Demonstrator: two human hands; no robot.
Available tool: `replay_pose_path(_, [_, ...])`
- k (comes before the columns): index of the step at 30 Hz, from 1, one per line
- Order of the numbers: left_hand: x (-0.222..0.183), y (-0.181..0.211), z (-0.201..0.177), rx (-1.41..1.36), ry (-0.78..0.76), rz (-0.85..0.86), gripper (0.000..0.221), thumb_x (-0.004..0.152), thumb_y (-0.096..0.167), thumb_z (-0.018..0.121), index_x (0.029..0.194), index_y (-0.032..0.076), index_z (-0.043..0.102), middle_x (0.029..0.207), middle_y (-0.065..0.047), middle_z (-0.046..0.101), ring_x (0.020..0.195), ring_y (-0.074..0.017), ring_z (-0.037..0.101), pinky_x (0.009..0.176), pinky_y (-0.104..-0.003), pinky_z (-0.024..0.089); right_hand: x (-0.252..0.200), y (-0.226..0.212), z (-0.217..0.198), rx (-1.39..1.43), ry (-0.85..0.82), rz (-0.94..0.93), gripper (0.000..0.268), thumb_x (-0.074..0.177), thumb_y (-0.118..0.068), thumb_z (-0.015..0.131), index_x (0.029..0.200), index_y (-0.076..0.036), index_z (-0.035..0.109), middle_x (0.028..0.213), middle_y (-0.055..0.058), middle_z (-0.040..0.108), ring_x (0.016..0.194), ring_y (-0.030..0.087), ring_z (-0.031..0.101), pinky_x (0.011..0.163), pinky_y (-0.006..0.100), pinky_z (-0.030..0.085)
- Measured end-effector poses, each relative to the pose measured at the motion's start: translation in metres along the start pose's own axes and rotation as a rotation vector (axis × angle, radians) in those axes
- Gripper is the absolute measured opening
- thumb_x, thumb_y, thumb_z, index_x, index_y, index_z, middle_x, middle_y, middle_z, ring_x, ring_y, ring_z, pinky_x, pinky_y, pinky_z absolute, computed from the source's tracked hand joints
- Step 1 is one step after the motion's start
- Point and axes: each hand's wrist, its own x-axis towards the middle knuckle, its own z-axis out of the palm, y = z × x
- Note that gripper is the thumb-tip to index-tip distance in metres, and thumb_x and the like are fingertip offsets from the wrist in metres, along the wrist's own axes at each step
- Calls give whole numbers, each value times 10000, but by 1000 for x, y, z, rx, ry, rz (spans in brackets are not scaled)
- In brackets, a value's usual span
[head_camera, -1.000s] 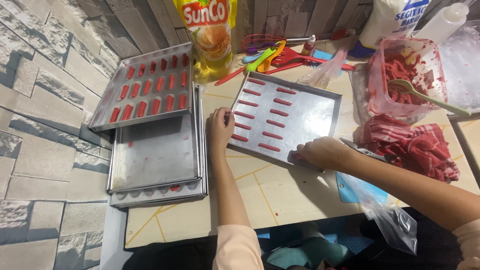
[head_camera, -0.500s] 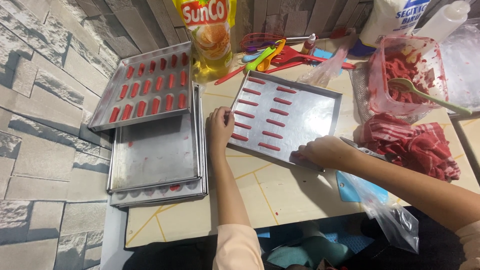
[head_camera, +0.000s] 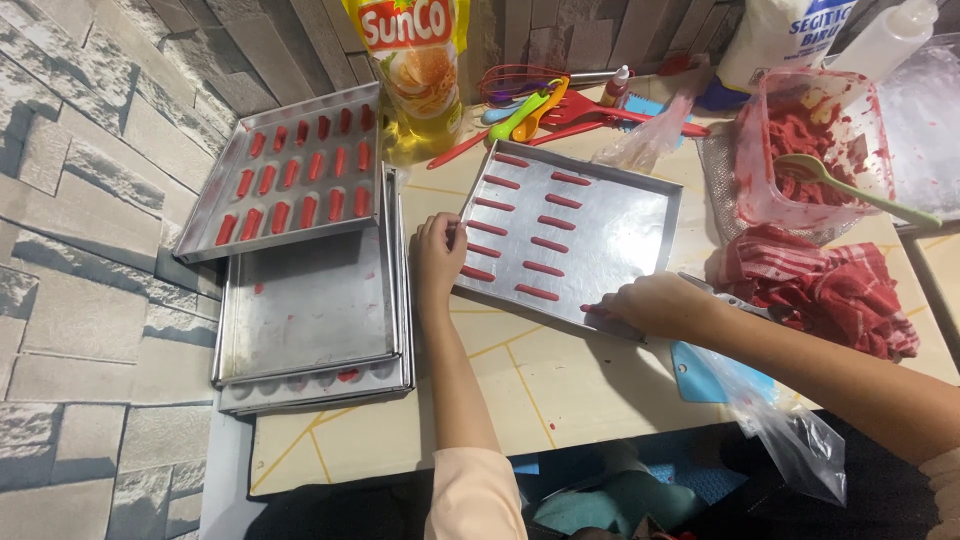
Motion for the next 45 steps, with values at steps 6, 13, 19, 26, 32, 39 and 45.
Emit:
replay_pose_path(6, [-1,4,-1,-16,-6,-24,130,1024,265,570,1083,187,655,972,-83,683,978,-315,655,885,-436,504,0,3,8,-45,-2,-1,313,1030,-339,481,1203,-168,678,984,77,772,949,220,771,882,370,623])
replay_pose_path(13, [0,0,1,-13,-9,-30,133,1025,270,571,1086,186,654,978,-80,683,987,-312,653,889,-439,503,3,10,19,-66,4,7,290,1035,-327,489,1204,-199,687,1000,57,775,947,206,772,875,360,623])
replay_pose_path(19, [-1,1,0,-15,-11,-24,141,1032,284,565,1091,187,649,979,-84,678,990,-314,649,902,-442,499,7,16,32,-48,-31,38,280,1043,-291,493,1248,-256,680,1083,18,770,1009,195,757,901,364,600])
replay_pose_path(26, [1,-2,2,13,-13,-11,143,1030,287,566,1087,186,650,972,-87,685,975,-311,660,895,-445,509,5,16,28,-21,-60,79,296,1037,-282,494,1271,-302,676,1096,-17,770,1029,173,750,917,365,583])
replay_pose_path(32, [1,-4,3,-2,-8,-18,141,1029,290,567,1088,192,649,969,-85,680,974,-307,657,896,-435,504,6,18,37,20,-74,172,314,1028,-320,504,1279,-399,674,1114,-70,770,1018,168,750,905,355,586])
replay_pose_path(39, [1,-2,2,16,-18,-16,136,1023,282,574,1076,184,652,953,-75,679,962,-301,659,889,-441,503,7,15,38,54,-74,233,305,1024,-345,518,1252,-447,693,1094,-70,773,997,182,752,873,347,587])
replay_pose_path(45, [1,-3,3,20,-22,-19,139,1023,279,572,1081,181,650,948,-83,677,957,-307,661,895,-447,503,-1,17,30,-41,-93,102,319,1014,-169,540,1207,-346,721,1014,-34,774,936,183,754,857,367,552])
